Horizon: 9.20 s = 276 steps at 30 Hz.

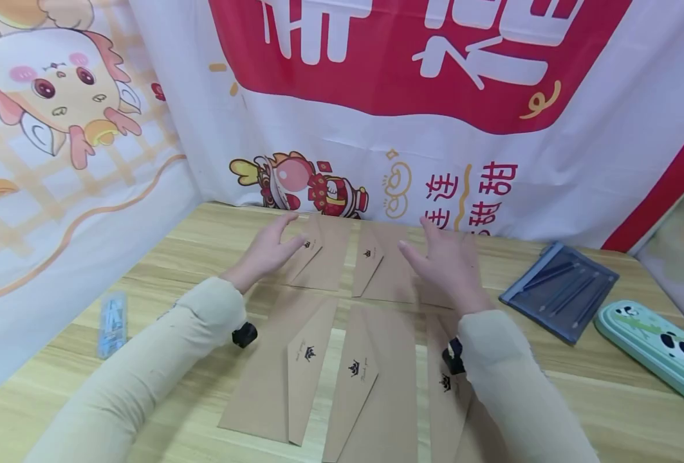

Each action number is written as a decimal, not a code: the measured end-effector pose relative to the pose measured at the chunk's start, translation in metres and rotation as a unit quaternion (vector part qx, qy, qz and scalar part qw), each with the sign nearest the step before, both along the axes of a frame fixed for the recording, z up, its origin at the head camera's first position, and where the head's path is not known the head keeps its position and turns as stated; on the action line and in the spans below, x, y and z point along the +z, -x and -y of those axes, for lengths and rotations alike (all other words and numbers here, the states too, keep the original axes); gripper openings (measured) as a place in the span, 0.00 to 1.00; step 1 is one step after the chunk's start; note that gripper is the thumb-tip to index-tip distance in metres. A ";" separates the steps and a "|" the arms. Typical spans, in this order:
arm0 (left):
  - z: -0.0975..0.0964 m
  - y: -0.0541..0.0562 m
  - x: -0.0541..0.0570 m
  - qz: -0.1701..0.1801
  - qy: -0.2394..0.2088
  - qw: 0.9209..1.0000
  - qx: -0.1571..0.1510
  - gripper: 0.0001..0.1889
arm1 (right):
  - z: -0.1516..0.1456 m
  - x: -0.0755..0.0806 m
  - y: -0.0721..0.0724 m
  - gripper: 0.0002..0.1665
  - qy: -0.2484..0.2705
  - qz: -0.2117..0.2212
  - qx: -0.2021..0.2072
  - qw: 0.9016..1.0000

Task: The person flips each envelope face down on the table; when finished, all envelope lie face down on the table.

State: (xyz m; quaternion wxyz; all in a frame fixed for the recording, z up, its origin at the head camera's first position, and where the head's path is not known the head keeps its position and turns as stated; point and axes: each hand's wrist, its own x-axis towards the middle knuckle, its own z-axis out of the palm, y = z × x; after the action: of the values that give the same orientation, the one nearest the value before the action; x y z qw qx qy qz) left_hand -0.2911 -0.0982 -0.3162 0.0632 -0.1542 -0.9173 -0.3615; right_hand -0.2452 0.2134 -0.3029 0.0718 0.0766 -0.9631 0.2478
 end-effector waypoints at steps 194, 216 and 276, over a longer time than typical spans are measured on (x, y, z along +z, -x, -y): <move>0.016 -0.013 -0.024 0.227 -0.451 0.862 0.046 0.29 | 0.115 -0.022 0.025 0.36 0.383 0.201 0.001 0.901; 0.036 0.004 -0.047 0.273 -0.242 0.930 0.031 0.30 | 0.123 -0.052 0.034 0.37 0.267 0.302 0.043 0.914; -0.089 -0.008 -0.027 0.303 -0.168 0.934 -0.088 0.34 | -0.006 -0.043 -0.003 0.33 0.283 0.237 0.046 0.928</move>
State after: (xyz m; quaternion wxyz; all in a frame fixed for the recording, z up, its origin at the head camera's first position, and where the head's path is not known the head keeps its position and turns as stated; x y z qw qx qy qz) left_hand -0.2832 -0.0087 -0.3433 -0.2252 -0.1046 -0.8014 -0.5442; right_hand -0.2422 0.2198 -0.3462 -0.1509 0.0361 -0.8374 0.5242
